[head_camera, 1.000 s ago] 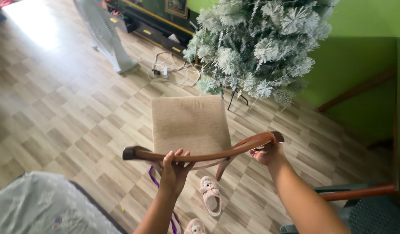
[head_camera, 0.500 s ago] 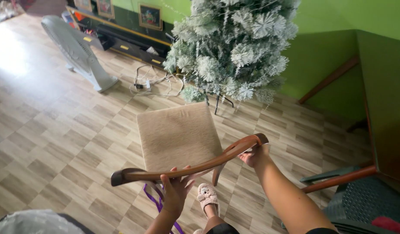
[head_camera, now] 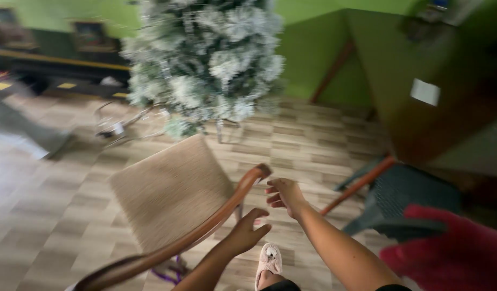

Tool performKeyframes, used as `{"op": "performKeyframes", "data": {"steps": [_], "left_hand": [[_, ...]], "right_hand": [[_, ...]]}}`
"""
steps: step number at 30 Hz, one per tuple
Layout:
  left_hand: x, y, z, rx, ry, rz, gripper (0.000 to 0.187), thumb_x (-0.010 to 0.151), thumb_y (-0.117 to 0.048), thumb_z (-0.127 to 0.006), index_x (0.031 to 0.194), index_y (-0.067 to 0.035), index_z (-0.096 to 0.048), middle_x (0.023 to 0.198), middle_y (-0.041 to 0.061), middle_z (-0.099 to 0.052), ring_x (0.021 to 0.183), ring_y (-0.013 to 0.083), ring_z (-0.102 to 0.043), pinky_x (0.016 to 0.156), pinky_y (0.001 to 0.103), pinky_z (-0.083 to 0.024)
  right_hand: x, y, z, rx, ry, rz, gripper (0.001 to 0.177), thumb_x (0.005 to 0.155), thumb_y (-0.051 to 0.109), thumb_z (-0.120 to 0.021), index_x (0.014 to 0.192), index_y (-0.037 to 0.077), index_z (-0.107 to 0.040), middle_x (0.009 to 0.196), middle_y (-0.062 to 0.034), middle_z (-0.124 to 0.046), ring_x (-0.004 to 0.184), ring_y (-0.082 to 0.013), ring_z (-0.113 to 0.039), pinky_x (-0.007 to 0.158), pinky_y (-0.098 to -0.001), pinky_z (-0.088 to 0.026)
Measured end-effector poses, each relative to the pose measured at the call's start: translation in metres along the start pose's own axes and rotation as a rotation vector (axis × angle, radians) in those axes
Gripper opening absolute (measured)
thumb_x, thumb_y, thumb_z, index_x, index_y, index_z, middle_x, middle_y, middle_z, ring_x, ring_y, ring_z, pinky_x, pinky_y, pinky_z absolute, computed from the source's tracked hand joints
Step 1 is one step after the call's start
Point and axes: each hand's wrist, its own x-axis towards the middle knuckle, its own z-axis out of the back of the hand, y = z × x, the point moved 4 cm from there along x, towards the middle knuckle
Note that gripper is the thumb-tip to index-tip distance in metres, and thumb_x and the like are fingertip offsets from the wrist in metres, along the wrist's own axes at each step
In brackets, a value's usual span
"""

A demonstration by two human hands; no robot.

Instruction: The person wipes a glass dining table with a white cloth, moving around the table to clean different sections. They briefly reposition a wooden chair to access the surface and continue wiping until the table appears cleaner.

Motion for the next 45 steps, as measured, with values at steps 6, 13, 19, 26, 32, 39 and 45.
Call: {"op": "performKeyframes", "data": {"steps": [6,13,19,26,32,39,45], "left_hand": [[0.135,-0.049,-0.100,0.000,-0.055,-0.194,0.059,0.086,-0.018,-0.067,0.139,-0.004,-0.046,0.136,0.022,-0.057,0.131,0.0378,-0.053,0.108,0.044,-0.042],[0.326,-0.045,-0.197,0.032,-0.122,-0.051,0.058,0.085,-0.029,-0.070,0.136,-0.009,-0.052,0.135,0.023,-0.059,0.127,0.0404,-0.056,0.106,0.046,-0.045],[0.475,-0.058,-0.211,0.074,-0.197,-0.279,0.045,0.089,-0.031,-0.071,0.127,-0.008,-0.061,0.130,0.022,-0.064,0.124,0.0385,-0.059,0.105,0.046,-0.046],[0.572,-0.034,-0.168,0.074,-0.108,-0.126,0.042,0.091,-0.031,-0.069,0.125,-0.008,-0.063,0.131,0.015,-0.066,0.113,0.0283,-0.066,0.096,0.038,-0.053],[0.678,-0.002,-0.137,0.049,-0.066,0.030,0.043,0.089,-0.030,-0.067,0.127,-0.010,-0.061,0.131,0.012,-0.068,0.108,0.0280,-0.072,0.090,0.040,-0.057],[0.822,-0.068,-0.099,0.108,0.162,-0.155,0.037,0.095,-0.025,-0.062,0.128,-0.008,-0.058,0.133,0.014,-0.066,0.119,0.0307,-0.064,0.097,0.041,-0.052],[0.927,-0.106,-0.110,0.093,0.196,-0.281,0.035,0.098,-0.024,-0.058,0.128,-0.007,-0.058,0.131,0.016,-0.066,0.122,0.0316,-0.063,0.104,0.041,-0.049]], "right_hand": [[-0.002,0.018,0.119,-0.058,-0.287,0.237,0.027,0.096,0.022,-0.058,0.112,0.005,-0.073,0.100,-0.0091,-0.075,0.080,-0.0168,-0.069,0.061,-0.0323,-0.055],[0.001,0.061,0.300,-0.040,-0.630,0.632,0.028,0.102,0.020,-0.058,0.114,0.001,-0.073,0.104,-0.0087,-0.077,0.094,-0.0158,-0.073,0.080,-0.0258,-0.057],[0.015,0.135,0.402,-0.293,-0.874,0.492,0.028,0.103,0.022,-0.059,0.117,0.004,-0.075,0.098,-0.0124,-0.076,0.085,-0.0193,-0.068,0.078,-0.0309,-0.056],[0.086,0.213,0.453,-0.575,-0.829,0.647,0.033,0.104,0.020,-0.050,0.127,0.006,-0.068,0.131,-0.0165,-0.069,0.123,-0.0295,-0.065,0.103,-0.0346,-0.050],[0.214,0.244,0.498,-0.892,-0.753,0.643,0.037,0.105,0.017,-0.046,0.139,0.006,-0.058,0.148,-0.0156,-0.058,0.143,-0.0322,-0.046,0.118,-0.0414,-0.035],[0.326,0.301,0.607,-1.019,-1.012,0.592,0.048,0.102,0.017,-0.046,0.147,0.000,-0.049,0.155,-0.0196,-0.045,0.144,-0.0329,-0.040,0.116,-0.0434,-0.033],[0.341,0.319,0.676,-0.998,-1.044,0.282,0.045,0.102,0.022,-0.046,0.143,0.005,-0.053,0.154,-0.0146,-0.048,0.147,-0.0305,-0.038,0.121,-0.0404,-0.027]]}}
